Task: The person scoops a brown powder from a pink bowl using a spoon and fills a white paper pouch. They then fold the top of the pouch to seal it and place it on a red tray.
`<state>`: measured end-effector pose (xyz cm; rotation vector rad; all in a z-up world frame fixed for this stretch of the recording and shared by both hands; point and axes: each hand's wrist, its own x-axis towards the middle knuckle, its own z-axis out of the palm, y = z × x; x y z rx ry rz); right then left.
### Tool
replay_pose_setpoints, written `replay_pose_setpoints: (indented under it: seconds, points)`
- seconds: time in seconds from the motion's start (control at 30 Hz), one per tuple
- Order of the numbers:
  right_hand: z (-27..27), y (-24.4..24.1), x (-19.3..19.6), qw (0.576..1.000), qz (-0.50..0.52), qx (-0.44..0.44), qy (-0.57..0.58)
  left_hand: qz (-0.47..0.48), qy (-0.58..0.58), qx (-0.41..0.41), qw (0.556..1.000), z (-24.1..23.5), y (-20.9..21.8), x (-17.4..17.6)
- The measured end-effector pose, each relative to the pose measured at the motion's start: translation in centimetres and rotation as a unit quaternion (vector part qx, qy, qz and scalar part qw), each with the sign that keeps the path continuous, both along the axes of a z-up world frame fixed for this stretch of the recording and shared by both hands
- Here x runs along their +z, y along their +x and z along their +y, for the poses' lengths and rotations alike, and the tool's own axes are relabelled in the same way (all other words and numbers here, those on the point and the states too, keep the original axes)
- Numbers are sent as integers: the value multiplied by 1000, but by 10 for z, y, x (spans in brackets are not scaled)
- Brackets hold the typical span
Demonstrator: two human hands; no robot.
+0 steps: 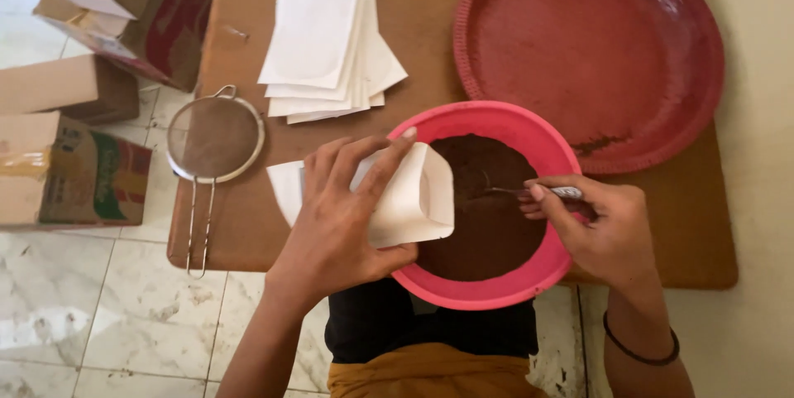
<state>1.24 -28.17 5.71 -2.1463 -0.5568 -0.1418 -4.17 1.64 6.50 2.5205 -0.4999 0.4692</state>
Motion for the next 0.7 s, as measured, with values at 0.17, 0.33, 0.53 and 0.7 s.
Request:
replay_pose_setpoints:
  seconds: [0.17, 0.33, 0.53, 0.7]
  points:
    - [10, 1, 2, 993, 91, 1, 80, -3, 19, 2, 1000, 1, -1, 1]
    - [13, 4, 2, 971, 167, -36, 165, 17, 39, 15, 999, 5, -1, 7]
    - [7, 7, 18, 966, 162, -86, 181, 27, 55, 2, 998, 5, 4, 10]
    - [0, 5, 43, 979, 85, -67, 173, 67, 72, -14, 995, 1, 10, 10]
